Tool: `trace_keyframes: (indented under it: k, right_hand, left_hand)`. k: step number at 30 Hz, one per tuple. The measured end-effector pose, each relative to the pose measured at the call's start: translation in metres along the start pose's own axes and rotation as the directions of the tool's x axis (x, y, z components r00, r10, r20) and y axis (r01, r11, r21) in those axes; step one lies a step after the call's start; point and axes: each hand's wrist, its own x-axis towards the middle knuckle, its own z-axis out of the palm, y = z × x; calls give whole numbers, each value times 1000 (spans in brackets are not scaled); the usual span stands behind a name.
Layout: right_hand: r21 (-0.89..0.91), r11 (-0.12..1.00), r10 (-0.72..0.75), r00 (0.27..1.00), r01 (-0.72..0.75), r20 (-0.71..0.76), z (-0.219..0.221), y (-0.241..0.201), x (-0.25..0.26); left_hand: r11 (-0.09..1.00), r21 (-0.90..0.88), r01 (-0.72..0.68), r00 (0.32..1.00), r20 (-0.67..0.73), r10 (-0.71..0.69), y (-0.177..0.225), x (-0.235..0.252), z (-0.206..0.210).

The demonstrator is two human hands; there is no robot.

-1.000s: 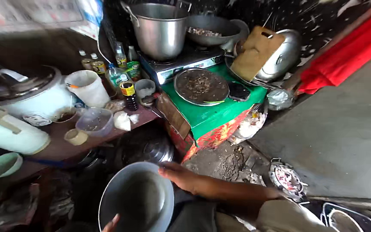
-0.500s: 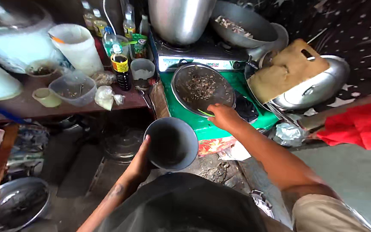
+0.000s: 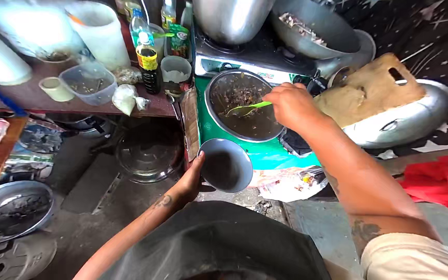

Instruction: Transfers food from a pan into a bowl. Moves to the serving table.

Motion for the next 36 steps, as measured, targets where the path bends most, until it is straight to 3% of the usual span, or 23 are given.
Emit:
trace_keyframes:
  k: [5,9,13,18,26,32,36]
  right_hand:
    - [347,923,255,940,-166,-228,42,58,-67]
    - [545,780,498,832,-308,-243,81,62,-107]
    - [613,720,556,799,-325,-229,106,50,-117]
    - [706,563,634,772,-428,-38,115,35,-106]
    - [800,222,705,658,-558,263,115,17,-80]
    - [850,-111,719,549,-514,426,109,4,-71]
    - [858,-175,713,538,-483,449,109,2,-69]
  left_hand:
    - [998,-39,50,998,-32,-51,-8,8,12]
    - [997,-20,72,996,-53,-73,-9,9,21]
    - [998,1,60,993,-97,-60,-10,13,32]
    - [999,12,52,989,-141,-50,-11,18,37]
    - [999,-45,15,983,-182,-23,-6,23,37]
    - [999,-41,-2,985,-171,-5,-10,27,34]
    - [998,-61,-12,988,-152,3,-17,31,30]
